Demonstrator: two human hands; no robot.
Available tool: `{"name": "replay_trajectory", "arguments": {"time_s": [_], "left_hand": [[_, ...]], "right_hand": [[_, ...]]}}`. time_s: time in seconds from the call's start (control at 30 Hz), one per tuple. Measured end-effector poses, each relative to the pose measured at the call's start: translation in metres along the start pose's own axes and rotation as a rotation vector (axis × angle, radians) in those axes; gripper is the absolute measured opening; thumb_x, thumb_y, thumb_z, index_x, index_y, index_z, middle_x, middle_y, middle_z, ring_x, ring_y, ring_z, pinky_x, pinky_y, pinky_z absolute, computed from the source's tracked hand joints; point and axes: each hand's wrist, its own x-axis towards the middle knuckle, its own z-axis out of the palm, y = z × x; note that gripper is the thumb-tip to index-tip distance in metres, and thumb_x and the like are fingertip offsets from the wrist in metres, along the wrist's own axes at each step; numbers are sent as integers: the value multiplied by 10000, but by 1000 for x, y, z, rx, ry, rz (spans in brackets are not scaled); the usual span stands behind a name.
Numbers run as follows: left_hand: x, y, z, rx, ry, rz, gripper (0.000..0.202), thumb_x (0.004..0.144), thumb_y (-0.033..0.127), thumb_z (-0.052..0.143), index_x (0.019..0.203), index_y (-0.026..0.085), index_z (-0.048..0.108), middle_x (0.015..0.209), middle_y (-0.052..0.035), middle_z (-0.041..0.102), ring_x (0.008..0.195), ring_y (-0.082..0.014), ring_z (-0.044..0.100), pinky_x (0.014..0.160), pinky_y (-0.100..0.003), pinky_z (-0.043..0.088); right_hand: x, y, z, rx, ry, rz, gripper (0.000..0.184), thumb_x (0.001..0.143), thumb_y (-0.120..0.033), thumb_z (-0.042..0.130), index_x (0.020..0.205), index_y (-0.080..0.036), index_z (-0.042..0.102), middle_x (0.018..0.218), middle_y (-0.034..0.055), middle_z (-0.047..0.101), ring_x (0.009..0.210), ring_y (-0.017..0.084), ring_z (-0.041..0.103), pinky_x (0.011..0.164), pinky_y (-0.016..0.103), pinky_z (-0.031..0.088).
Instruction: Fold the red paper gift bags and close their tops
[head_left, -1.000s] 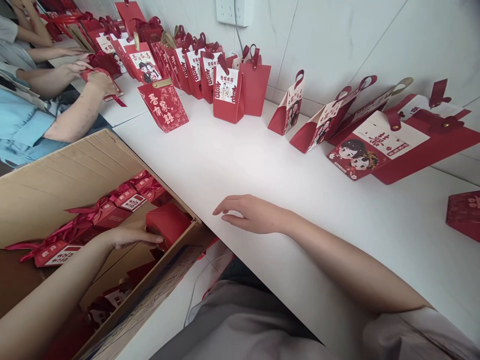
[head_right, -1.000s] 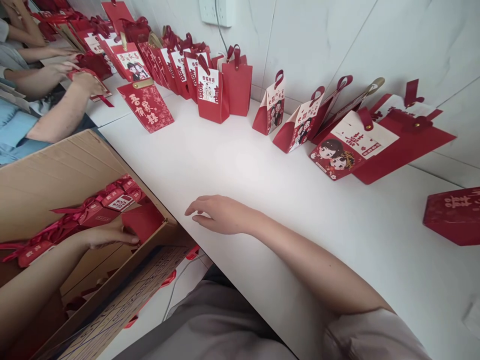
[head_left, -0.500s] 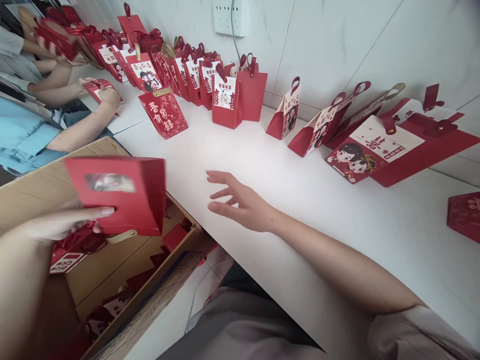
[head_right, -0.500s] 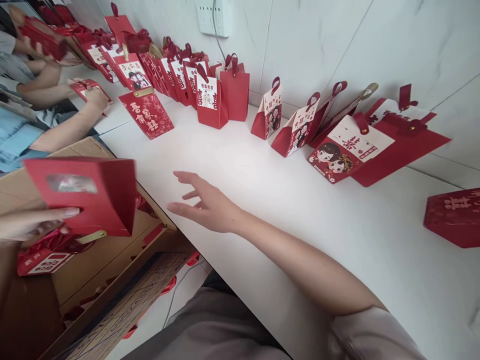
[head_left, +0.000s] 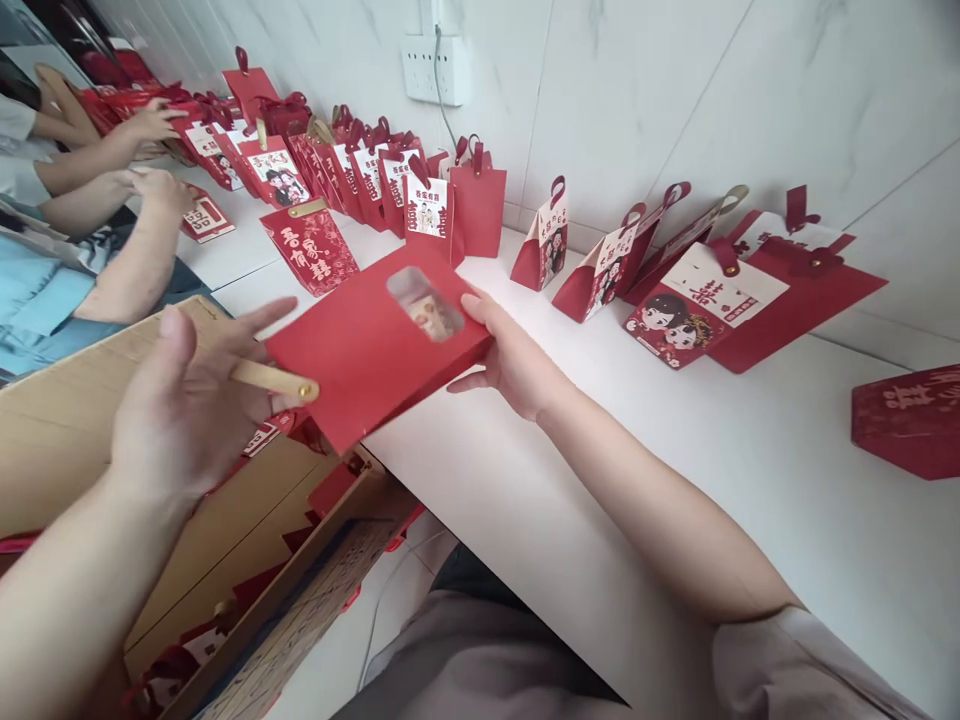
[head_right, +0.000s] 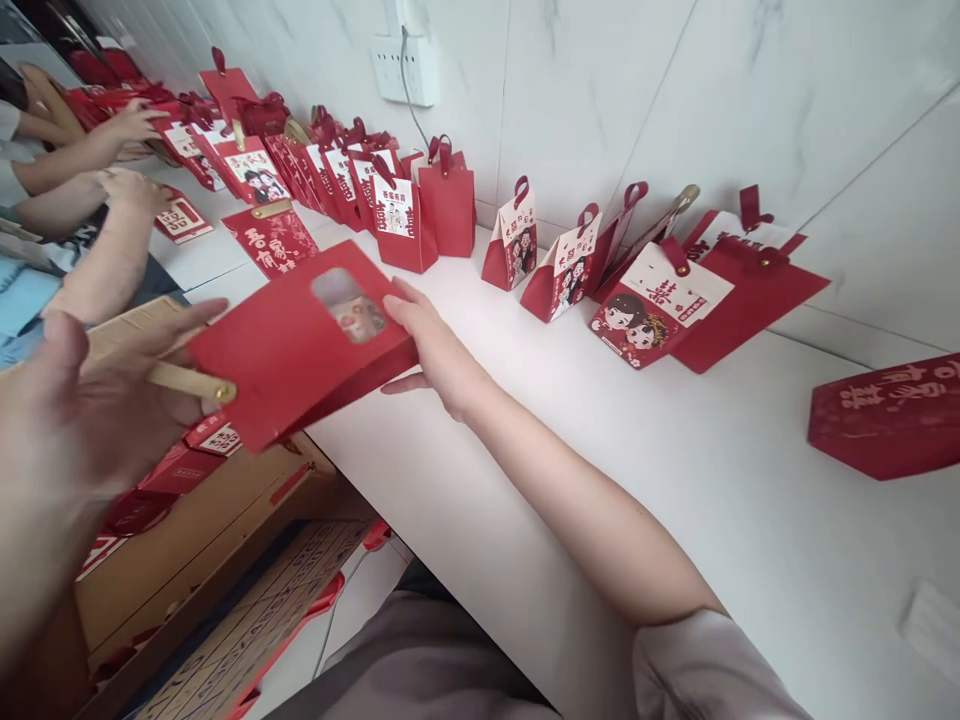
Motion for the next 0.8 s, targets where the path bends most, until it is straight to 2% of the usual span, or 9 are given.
{"name": "replay_trajectory", "arguments": {"time_s": [0.07, 0.13, 0.27, 0.37, 0.43, 0.53, 0.57, 0.7, 0.8], "left_hand": [[3, -7, 7, 0, 65, 184, 677, 813, 724, 518, 1175, 179, 694, 1105, -105, 722, 828, -241, 712, 562, -298, 604], [7, -14, 11, 17, 103, 253, 605, 870, 680, 480, 1126, 177, 698, 1146, -100, 710, 971, -243, 692, 649, -282, 608], [10, -21, 10, -71, 73, 220, 635, 900, 692, 379, 1059, 161, 690, 1034, -109, 729, 977, -263, 688, 705, -330, 612], [5, -22, 8, -105, 9, 194, 720, 888, 735, 305, 1064, 155, 695, 1090, -116, 709, 980, -272, 685, 714, -337, 615], [1, -22, 8, -114, -71, 120, 778, 853, 786, 293, 1094, 165, 695, 1132, -122, 696, 948, -290, 692, 687, -364, 619], [3, -23, 9, -133, -162, 0, 785, 804, 813, 379, 1154, 181, 687, 1193, -127, 675, 949, -305, 689, 690, -393, 622], [5, -24, 9, -122, -129, -1, 731, 796, 779, 463, 1138, 177, 697, 1177, -120, 681, 943, -286, 688, 693, -367, 622], [19, -32, -1, -87, 195, 72, 337, 740, 453, 759, 875, 144, 744, 898, -57, 721, 743, -157, 665, 573, -219, 591], [22, -38, -10, -126, 249, 9, 208, 750, 309, 768, 860, 134, 749, 791, -39, 731, 664, -131, 666, 564, -205, 599]], "right_hand": [[0, -1, 2, 27, 34, 6, 527, 921, -552, 422, 1412, -373, 363, 1345, 16, 592, 1125, 236, 622, 699, 364, 643], [-3, -2, 5, 13, -29, 57, 482, 921, -524, 431, 1376, -362, 413, 1322, 21, 606, 1108, 239, 629, 679, 364, 643], [-10, -5, 9, -85, -205, 113, 473, 887, -465, 507, 1344, -350, 476, 1367, 19, 578, 1177, 256, 580, 605, 328, 638], [-12, -5, 7, -131, -247, 107, 509, 857, -435, 545, 1355, -353, 482, 1372, 14, 579, 1213, 267, 554, 558, 296, 623], [-12, -4, 5, -125, -264, 115, 518, 855, -416, 544, 1366, -354, 481, 1344, 16, 602, 1200, 266, 565, 558, 296, 620], [-11, -3, 3, -112, -256, 128, 583, 862, -378, 553, 1428, -372, 413, 1289, 13, 635, 1200, 248, 570, 631, 315, 628], [-11, -3, 3, -109, -247, 125, 639, 858, -373, 572, 1462, -378, 364, 1273, 13, 642, 1198, 242, 574, 672, 327, 629], [-13, -6, 4, -89, -131, 42, 898, 804, -395, 680, 1549, -354, 180, 1231, 21, 644, 1154, 228, 606, 881, 392, 591], [-14, -8, 5, -38, -33, 11, 914, 813, -418, 670, 1556, -335, 145, 1264, 26, 623, 1172, 225, 598, 954, 425, 556]]}}
